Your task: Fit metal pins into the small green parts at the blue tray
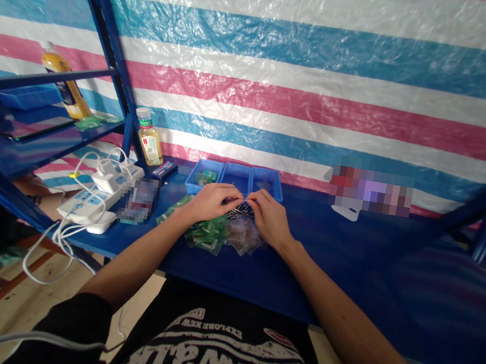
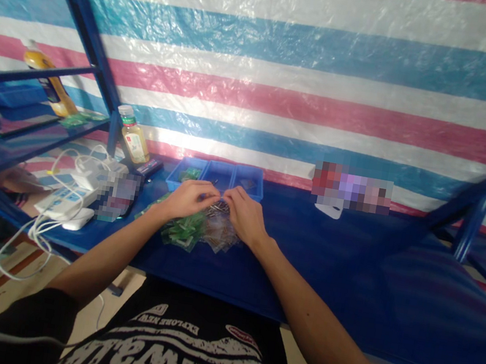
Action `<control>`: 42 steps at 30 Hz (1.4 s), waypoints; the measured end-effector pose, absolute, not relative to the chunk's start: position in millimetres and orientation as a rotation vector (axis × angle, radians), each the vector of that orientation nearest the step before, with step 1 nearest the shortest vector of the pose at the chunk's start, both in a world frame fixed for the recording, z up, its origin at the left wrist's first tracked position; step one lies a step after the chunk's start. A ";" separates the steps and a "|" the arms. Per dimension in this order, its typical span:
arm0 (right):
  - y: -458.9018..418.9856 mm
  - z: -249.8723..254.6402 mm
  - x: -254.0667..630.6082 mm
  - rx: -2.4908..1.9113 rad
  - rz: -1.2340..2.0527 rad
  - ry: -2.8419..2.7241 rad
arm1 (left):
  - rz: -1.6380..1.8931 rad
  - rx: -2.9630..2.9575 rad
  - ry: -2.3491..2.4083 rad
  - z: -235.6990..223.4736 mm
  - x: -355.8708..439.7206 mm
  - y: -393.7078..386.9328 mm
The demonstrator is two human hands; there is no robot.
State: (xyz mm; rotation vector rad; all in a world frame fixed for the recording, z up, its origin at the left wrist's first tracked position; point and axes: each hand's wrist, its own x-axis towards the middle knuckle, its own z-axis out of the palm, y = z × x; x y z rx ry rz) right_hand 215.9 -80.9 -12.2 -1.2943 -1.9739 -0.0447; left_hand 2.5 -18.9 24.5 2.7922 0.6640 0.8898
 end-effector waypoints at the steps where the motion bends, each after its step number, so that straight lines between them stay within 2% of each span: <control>1: -81.0 -11.8 215.9 -1.302 -0.047 -1.970 | 0.891 2.793 0.667 25.2 2.4 -19.2; 34: -78.5 -11.7 220.1 -1.287 -0.031 -1.853 | 0.968 2.714 0.744 31.3 -2.2 -18.1; 42: -76.8 -11.6 222.2 -1.329 -0.023 -1.844 | 1.232 2.643 1.160 23.5 -4.4 -5.7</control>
